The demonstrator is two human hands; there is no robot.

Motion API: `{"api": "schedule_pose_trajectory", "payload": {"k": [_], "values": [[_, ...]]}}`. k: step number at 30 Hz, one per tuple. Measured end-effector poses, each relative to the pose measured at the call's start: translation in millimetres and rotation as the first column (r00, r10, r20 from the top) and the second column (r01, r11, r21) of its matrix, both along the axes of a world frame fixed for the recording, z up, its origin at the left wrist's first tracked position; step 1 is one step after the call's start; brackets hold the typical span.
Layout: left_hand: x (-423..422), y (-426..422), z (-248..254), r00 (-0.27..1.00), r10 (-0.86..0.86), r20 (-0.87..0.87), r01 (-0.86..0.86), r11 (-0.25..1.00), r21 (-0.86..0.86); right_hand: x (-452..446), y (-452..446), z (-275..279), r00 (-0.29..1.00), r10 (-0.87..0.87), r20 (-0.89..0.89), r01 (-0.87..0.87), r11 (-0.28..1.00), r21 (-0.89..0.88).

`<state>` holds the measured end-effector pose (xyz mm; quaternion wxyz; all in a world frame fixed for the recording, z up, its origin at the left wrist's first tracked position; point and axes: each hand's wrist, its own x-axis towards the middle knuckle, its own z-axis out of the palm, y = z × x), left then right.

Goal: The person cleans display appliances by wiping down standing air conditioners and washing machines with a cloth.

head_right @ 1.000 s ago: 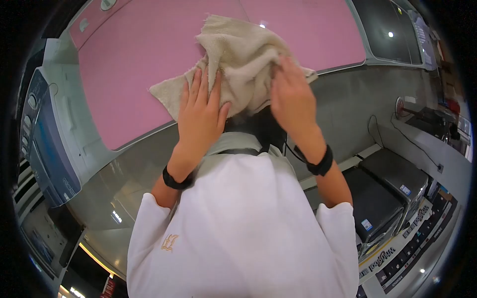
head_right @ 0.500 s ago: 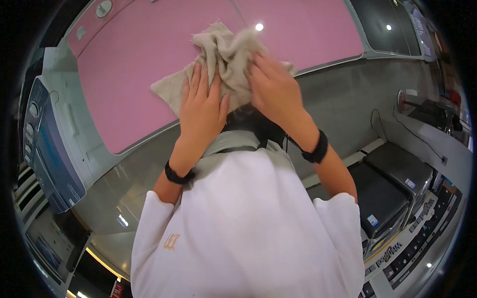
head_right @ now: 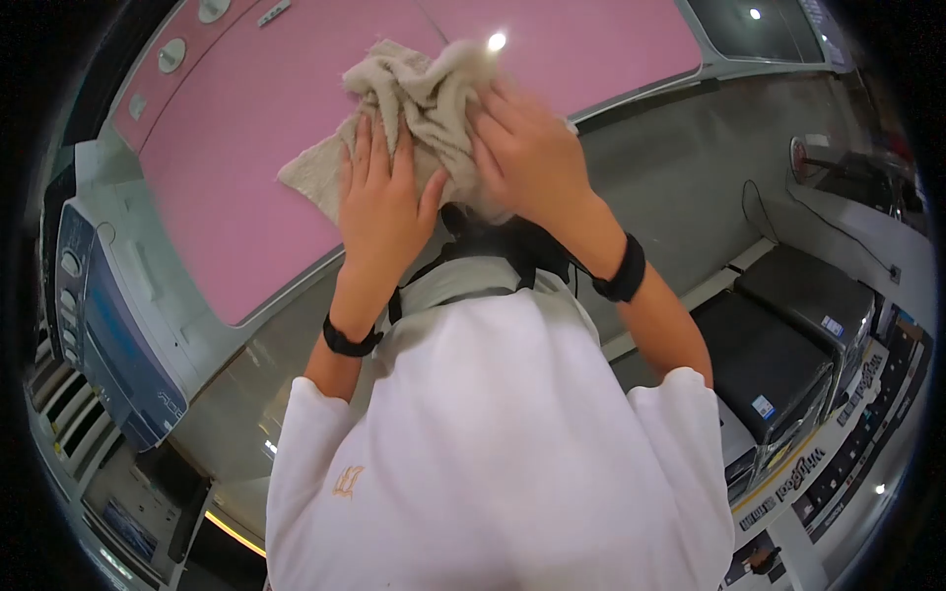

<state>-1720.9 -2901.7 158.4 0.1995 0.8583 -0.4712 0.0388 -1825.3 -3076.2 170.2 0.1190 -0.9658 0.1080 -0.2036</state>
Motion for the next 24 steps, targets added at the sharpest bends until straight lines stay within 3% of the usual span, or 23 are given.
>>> {"api": "schedule_pose_trajectory", "payload": {"k": [4,9,11,14,15,19,22,24], "values": [[-18,12,0,1.0,-0.009,-0.008,0.009,0.998,0.058,-41,-29,1,0.999,-0.031,0.02,0.032,0.999,-0.034],[-26,-20,-3,0.996,0.022,0.089,-0.026,0.999,0.047,-11,-82,-5,0.988,-0.122,0.099,0.134,0.983,-0.129],[-32,-42,-8,0.992,0.038,0.117,-0.041,0.999,0.021,10,-79,-15,0.968,-0.2,0.154,0.219,0.969,-0.116],[-42,-59,-6,0.994,0.018,0.104,-0.024,0.998,0.064,10,-53,-5,0.965,-0.249,-0.08,0.253,0.966,0.046],[-45,-60,-5,0.993,0.001,0.114,-0.011,0.997,0.079,0,-49,-8,0.979,-0.183,0.089,0.181,0.983,0.021],[-49,-58,-16,0.982,-0.011,0.189,-0.004,0.997,0.079,-51,-44,3,0.991,-0.135,0.009,0.129,0.966,0.226],[-51,-68,-16,0.972,-0.027,0.232,0.005,0.995,0.096,-67,-74,0,0.981,-0.185,-0.064,0.194,0.958,0.212],[-54,-87,-18,0.966,-0.036,0.255,0.017,0.997,0.077,-62,-101,-10,0.977,-0.21,0.019,0.206,0.969,0.136]]}}
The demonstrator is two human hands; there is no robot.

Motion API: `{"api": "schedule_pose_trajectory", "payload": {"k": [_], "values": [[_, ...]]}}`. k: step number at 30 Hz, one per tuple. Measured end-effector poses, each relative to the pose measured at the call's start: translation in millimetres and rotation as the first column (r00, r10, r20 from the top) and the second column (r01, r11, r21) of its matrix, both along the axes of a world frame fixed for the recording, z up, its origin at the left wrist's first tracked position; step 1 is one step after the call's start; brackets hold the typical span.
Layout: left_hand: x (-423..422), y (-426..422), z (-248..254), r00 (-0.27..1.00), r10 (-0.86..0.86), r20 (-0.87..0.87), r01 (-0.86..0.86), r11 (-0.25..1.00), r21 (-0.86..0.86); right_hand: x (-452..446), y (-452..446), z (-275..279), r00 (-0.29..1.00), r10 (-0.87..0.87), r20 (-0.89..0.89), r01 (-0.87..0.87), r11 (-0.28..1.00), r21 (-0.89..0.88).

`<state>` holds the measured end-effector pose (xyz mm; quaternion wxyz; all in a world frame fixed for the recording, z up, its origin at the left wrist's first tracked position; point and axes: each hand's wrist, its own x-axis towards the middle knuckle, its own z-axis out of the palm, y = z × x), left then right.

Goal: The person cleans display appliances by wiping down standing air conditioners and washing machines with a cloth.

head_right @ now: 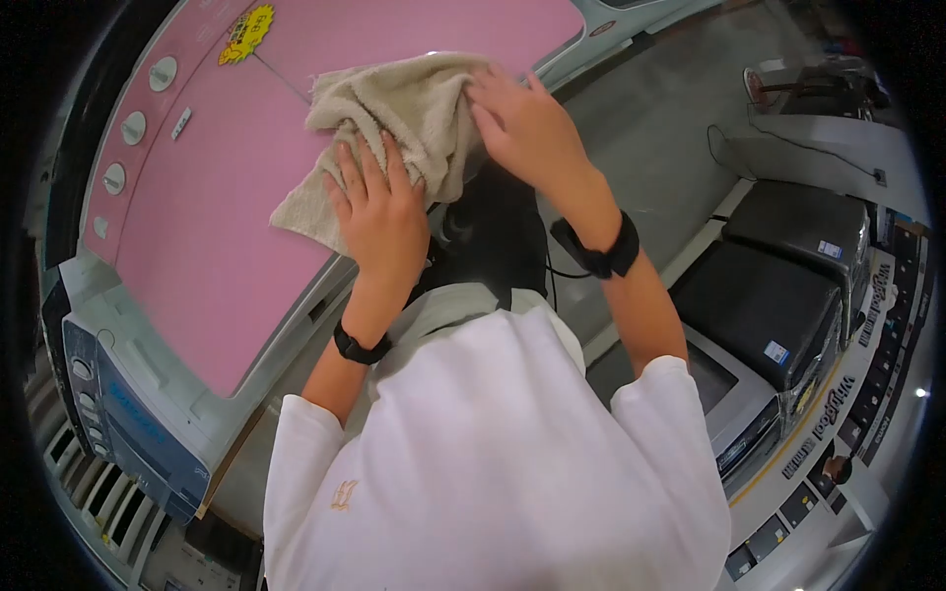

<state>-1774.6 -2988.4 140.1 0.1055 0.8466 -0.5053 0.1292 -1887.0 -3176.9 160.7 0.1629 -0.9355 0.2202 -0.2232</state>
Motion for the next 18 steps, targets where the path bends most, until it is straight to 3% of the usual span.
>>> {"api": "schedule_pose_trajectory", "payload": {"k": [1,4,8,11,13,18], "values": [[-3,-13,-5,1.0,-0.004,0.011,0.004,1.0,-0.026,2,-12,-4,0.999,-0.012,0.035,0.013,0.999,-0.04],[-13,-38,-4,1.0,0.001,0.007,-0.001,0.998,-0.055,27,-28,6,0.994,-0.012,0.106,-0.002,0.991,0.131],[-23,-64,-5,0.999,-0.025,-0.024,0.024,1.0,-0.016,32,-22,-14,0.983,0.0,0.185,0.026,0.99,-0.137],[-33,-92,-13,0.999,-0.011,0.048,0.008,0.997,0.075,20,-29,-13,0.976,0.058,0.209,-0.056,0.998,-0.014],[-43,-115,-8,1.0,-0.002,-0.011,0.002,0.997,0.073,10,-42,-3,0.974,0.058,0.218,-0.088,0.987,0.131],[-66,-181,6,1.0,0.001,-0.02,0.0,0.999,0.053,-18,-106,-12,0.968,0.031,0.247,-0.071,0.985,0.155]]}}
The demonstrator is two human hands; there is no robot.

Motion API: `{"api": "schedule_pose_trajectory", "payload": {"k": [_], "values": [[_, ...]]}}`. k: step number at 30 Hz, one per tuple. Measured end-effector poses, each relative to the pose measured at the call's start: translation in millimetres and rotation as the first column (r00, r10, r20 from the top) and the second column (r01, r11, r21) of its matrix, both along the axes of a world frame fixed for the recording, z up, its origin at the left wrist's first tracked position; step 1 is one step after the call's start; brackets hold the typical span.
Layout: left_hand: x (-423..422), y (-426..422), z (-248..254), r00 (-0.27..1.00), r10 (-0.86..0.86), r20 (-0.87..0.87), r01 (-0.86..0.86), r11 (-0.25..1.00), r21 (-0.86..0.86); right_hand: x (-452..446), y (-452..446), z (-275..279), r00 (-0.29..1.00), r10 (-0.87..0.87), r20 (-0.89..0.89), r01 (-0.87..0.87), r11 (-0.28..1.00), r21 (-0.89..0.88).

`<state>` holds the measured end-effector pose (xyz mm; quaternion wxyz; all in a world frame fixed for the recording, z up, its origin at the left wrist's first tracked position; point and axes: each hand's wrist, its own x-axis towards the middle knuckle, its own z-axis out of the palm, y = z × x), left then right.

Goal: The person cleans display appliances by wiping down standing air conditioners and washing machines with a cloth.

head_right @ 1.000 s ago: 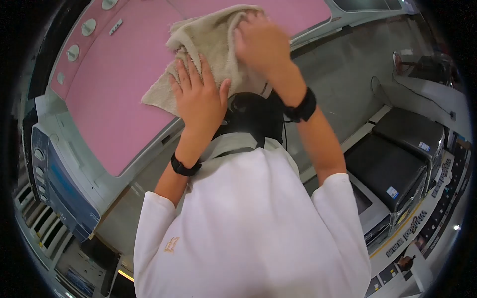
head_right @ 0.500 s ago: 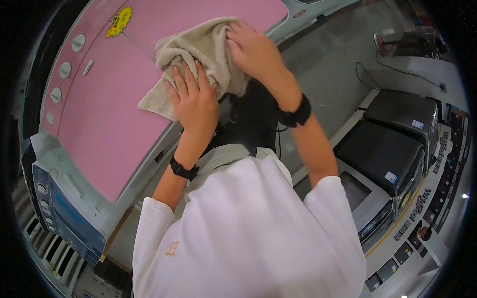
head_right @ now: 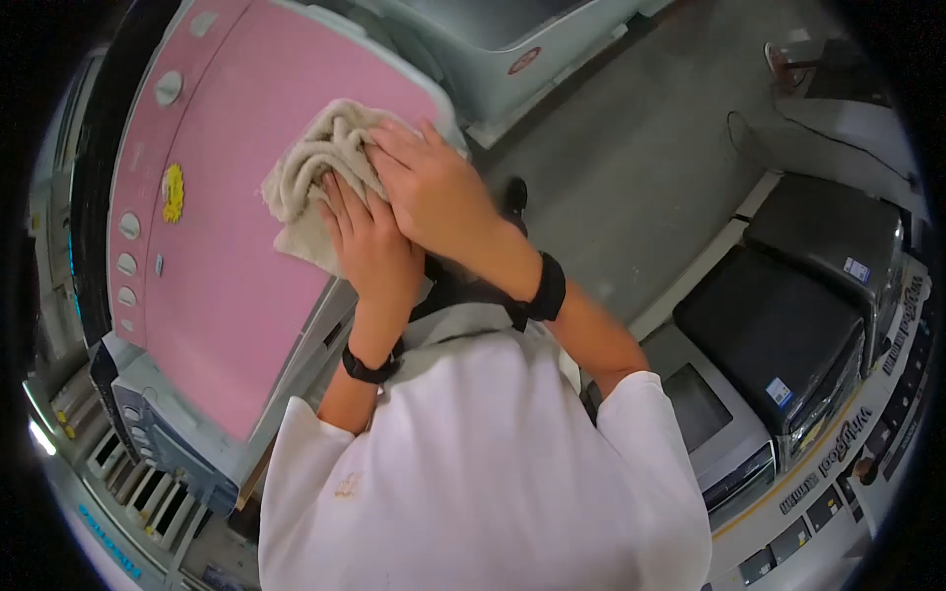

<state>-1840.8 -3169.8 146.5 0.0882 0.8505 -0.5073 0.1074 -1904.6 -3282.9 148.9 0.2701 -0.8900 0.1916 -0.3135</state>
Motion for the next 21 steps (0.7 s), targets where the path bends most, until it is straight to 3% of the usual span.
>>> {"api": "schedule_pose_trajectory", "payload": {"k": [5,11,13,14,17,21], "values": [[-2,-99,8,0.995,-0.019,-0.096,0.008,0.994,-0.113,-24,-97,15,0.996,-0.057,0.074,0.062,0.996,-0.069],[-19,-211,13,0.902,-0.098,-0.42,-0.011,0.968,-0.249,-56,-209,62,0.94,-0.286,0.188,0.313,0.94,-0.136],[-28,-233,6,0.943,-0.101,-0.318,0.068,0.991,-0.113,-63,-237,59,0.915,-0.335,0.225,0.377,0.907,-0.186],[-31,-242,2,0.958,-0.108,-0.266,0.102,0.994,-0.038,-64,-248,44,0.93,-0.337,0.149,0.362,0.911,-0.197],[-47,-257,-8,0.979,-0.097,-0.179,0.092,0.995,-0.041,-71,-271,-7,0.939,-0.344,-0.02,0.33,0.913,-0.24],[-58,-282,-11,0.982,-0.1,-0.157,0.089,0.993,-0.075,-87,-297,-14,0.939,-0.325,-0.111,0.276,0.906,-0.321]]}}
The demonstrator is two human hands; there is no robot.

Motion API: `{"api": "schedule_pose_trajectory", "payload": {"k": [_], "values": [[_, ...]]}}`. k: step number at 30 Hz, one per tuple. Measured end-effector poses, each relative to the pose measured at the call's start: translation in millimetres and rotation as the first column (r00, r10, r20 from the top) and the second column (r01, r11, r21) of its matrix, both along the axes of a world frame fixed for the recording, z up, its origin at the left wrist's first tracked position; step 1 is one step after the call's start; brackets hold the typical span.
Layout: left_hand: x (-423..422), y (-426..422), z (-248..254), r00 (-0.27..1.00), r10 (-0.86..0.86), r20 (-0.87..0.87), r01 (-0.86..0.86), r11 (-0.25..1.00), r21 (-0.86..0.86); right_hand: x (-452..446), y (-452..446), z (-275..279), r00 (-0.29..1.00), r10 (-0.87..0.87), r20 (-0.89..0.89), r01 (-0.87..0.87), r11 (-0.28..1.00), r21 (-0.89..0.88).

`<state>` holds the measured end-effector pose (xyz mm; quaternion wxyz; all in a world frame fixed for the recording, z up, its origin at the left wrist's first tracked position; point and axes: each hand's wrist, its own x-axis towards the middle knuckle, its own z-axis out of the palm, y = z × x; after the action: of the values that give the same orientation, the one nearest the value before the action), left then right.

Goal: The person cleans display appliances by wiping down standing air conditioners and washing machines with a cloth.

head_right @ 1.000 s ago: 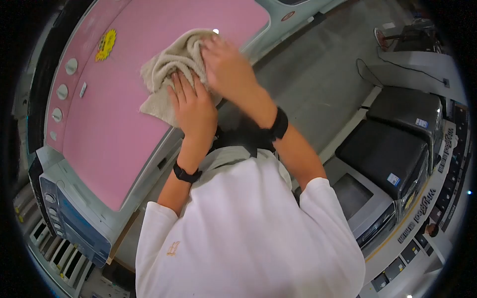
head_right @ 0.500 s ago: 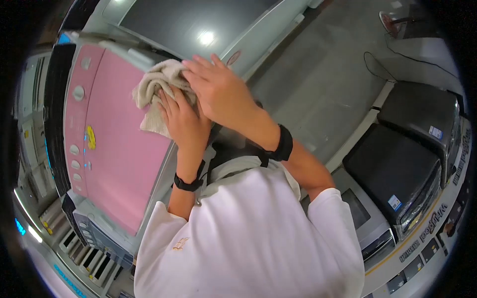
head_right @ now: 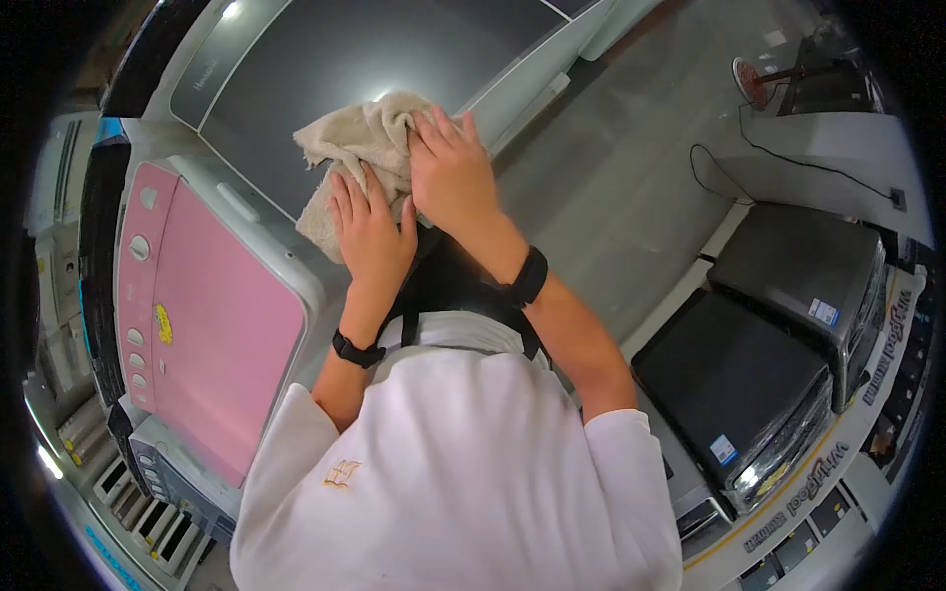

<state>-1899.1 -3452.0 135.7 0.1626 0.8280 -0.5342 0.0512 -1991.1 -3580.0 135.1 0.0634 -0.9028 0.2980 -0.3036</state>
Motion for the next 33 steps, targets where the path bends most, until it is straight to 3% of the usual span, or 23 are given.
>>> {"api": "schedule_pose_trajectory", "payload": {"k": [9,14,25,27,30,33], "values": [[-20,-136,5,0.995,-0.094,-0.029,0.093,0.995,-0.033,-45,-163,1,0.955,-0.226,-0.192,0.22,0.974,-0.049],[-16,-223,11,0.99,-0.038,-0.137,0.034,0.999,-0.027,-49,-269,9,0.951,-0.17,-0.257,0.162,0.985,-0.053],[-25,-332,17,0.99,0.057,-0.125,-0.057,0.998,0.004,-53,-413,5,0.968,-0.011,-0.251,-0.007,0.997,-0.072],[-17,-334,16,0.984,0.059,-0.171,-0.055,0.998,0.027,-42,-428,9,0.968,0.029,-0.25,-0.052,0.995,-0.089],[-8,-332,20,0.947,0.092,-0.306,-0.079,0.995,0.055,-34,-425,23,0.933,0.313,-0.178,-0.304,0.95,0.078],[-23,-324,3,0.943,0.163,-0.29,-0.164,0.986,0.018,-45,-408,0,0.839,0.537,-0.089,-0.535,0.843,0.052]]}}
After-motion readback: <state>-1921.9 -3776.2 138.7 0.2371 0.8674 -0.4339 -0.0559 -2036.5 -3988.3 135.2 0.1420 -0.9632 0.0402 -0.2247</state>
